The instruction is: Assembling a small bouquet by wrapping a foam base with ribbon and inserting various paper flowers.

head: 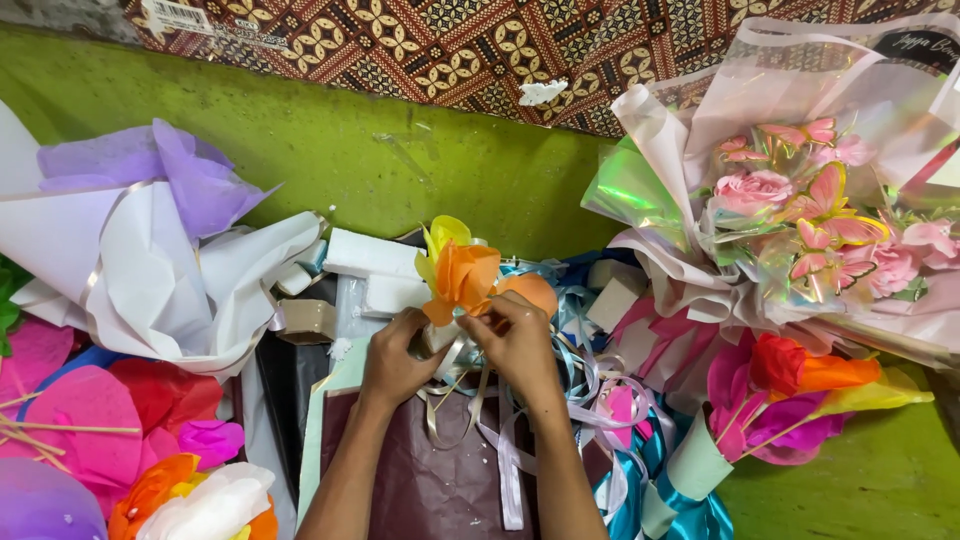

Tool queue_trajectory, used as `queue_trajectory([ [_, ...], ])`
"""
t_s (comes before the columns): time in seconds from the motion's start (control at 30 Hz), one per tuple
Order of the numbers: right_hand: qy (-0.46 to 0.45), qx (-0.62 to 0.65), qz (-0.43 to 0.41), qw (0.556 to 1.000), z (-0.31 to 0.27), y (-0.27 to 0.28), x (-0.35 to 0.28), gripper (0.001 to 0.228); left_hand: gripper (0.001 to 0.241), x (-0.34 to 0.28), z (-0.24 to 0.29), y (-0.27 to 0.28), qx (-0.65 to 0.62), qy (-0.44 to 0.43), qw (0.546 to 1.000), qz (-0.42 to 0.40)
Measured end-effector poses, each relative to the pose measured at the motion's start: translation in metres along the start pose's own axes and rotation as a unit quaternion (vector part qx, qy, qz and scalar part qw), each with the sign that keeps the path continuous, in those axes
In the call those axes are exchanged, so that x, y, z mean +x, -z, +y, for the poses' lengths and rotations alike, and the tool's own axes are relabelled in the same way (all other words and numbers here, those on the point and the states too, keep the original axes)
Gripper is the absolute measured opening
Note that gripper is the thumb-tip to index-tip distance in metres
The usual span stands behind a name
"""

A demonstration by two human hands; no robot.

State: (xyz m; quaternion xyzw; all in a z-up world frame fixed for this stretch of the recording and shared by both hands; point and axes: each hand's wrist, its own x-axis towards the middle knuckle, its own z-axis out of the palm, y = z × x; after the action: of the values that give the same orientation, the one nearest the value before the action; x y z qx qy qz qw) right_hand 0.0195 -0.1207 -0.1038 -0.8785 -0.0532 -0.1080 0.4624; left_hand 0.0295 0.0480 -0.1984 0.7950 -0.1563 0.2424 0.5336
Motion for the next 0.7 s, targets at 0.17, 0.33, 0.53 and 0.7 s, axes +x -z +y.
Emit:
queue_trajectory([
  [0.17, -0.178, -0.158, -0.066, 0.969, -0.015, 0.047, -0.007, 0.033, 0.032, -0.005, -0.008, -0.003, 0.061, -0.019, 0.993, 0.100],
  [0.33, -0.272, -0.227, -0.170, 0.920, -0.013, 0.037, -0.005, 0.043, 0.035, -0.011, -0.022, -0.007, 0.068, -0.037, 0.989, 0.126],
  [0.53, -0.272, -0.267, -0.218, 0.899, 0.004, 0.013, 0.002, 0.038, 0.040, -0.008, -0.023, -0.008, 0.081, -0.045, 0.988, 0.128],
  [0.7, -0.242, -0.294, -0.221, 0.898, 0.021, 0.007, 0.001, 0.032, 0.041, -0.009, -0.024, -0.007, 0.087, -0.047, 0.987, 0.129],
])
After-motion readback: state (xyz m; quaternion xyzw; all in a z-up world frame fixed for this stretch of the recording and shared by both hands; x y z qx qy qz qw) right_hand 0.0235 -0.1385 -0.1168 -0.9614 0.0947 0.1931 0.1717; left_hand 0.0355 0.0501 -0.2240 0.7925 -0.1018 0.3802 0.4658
